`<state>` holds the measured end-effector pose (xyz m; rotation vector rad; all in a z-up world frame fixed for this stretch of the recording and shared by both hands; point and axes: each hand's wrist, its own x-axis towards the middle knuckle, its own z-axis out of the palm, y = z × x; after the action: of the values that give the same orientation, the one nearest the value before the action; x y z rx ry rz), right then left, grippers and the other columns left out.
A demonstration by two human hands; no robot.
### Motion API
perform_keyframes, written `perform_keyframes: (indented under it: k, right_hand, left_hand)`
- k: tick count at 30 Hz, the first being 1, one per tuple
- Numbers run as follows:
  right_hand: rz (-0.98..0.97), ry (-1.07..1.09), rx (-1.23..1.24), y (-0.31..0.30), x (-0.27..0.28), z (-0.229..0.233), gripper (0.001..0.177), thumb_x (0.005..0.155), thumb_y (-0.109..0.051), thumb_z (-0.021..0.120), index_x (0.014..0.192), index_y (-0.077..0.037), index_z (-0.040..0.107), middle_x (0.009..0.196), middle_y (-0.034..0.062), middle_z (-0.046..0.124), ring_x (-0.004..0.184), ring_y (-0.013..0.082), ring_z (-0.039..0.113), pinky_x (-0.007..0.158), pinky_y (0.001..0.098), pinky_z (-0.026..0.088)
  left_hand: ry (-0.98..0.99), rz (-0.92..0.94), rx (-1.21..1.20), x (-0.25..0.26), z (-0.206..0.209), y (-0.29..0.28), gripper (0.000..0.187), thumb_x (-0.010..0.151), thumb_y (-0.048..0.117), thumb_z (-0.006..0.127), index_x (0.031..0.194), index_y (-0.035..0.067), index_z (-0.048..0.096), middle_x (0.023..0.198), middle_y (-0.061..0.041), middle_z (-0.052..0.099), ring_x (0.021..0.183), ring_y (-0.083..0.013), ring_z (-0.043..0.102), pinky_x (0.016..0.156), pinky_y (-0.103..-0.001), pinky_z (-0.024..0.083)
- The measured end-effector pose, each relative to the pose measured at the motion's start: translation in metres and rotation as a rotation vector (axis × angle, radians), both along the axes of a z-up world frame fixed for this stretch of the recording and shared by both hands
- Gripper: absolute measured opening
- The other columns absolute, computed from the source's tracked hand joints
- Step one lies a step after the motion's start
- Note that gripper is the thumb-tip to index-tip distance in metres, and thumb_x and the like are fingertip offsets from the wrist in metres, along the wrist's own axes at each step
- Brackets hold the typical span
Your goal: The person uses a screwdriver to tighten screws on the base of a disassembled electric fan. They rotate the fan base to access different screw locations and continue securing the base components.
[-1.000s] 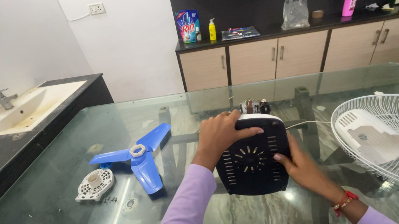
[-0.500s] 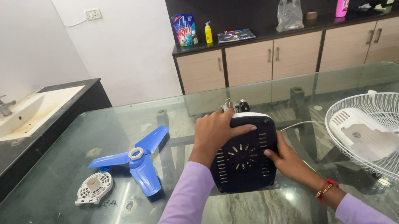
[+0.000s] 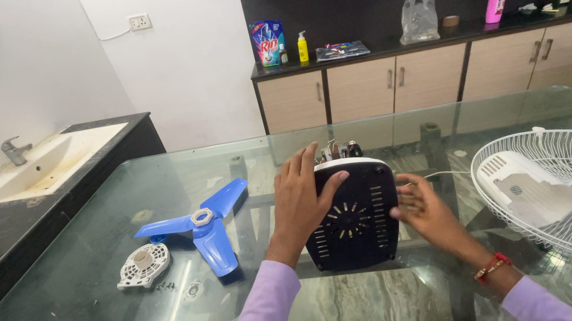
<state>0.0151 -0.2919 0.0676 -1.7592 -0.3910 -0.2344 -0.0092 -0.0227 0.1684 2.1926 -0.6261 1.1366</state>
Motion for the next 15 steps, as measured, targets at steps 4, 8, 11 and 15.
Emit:
perform_keyframes:
  k: [4, 8, 11, 15]
  right_hand:
    - [-0.138, -0.388, 0.104, -0.001, -0.015, 0.032, 0.047, 0.098, -0.006, 0.064, 0.141, 0.002, 0.048, 0.139, 0.0190, 0.061, 0.133, 0.0261, 0.058, 0.112, 0.0360, 0.048]
    - [-0.064, -0.440, 0.232, 0.019, -0.039, 0.070, 0.046, 0.104, -0.013, 0.057, 0.146, 0.004, 0.046, 0.145, 0.0194, 0.059, 0.136, 0.0267, 0.058, 0.116, 0.0369, 0.047]
    - [0.220, -0.265, 0.473, 0.042, -0.051, 0.096, 0.055, 0.106, -0.027, 0.047, 0.150, 0.004, 0.040, 0.149, 0.0196, 0.054, 0.140, 0.0285, 0.053, 0.117, 0.0402, 0.044]
    - [0.316, -0.023, 0.675, 0.059, -0.056, 0.107, 0.063, 0.103, -0.045, 0.035, 0.151, -0.002, 0.038, 0.150, 0.0188, 0.050, 0.141, 0.0302, 0.048, 0.116, 0.0421, 0.040]
  left_hand:
    - [-0.149, -0.077, -0.034, -0.019, -0.003, -0.007, 0.060, 0.097, 0.039, 0.069, 0.140, 0.001, 0.054, 0.138, -0.018, 0.059, 0.131, -0.0368, 0.054, 0.111, -0.050, 0.041]
    - [-0.172, -0.259, -0.004, -0.037, -0.007, -0.039, 0.061, 0.102, 0.036, 0.066, 0.149, 0.001, 0.049, 0.152, -0.019, 0.054, 0.145, -0.0367, 0.049, 0.120, -0.048, 0.038]
    - [-0.117, -0.453, -0.005, -0.048, -0.014, -0.069, 0.069, 0.105, 0.039, 0.060, 0.158, 0.001, 0.040, 0.166, -0.020, 0.040, 0.159, -0.0398, 0.034, 0.130, -0.048, 0.029]
    - [0.047, -0.536, -0.152, -0.055, -0.025, -0.099, 0.069, 0.111, 0.039, 0.041, 0.168, 0.002, 0.031, 0.180, -0.024, 0.017, 0.169, -0.0443, 0.007, 0.135, -0.052, 0.004]
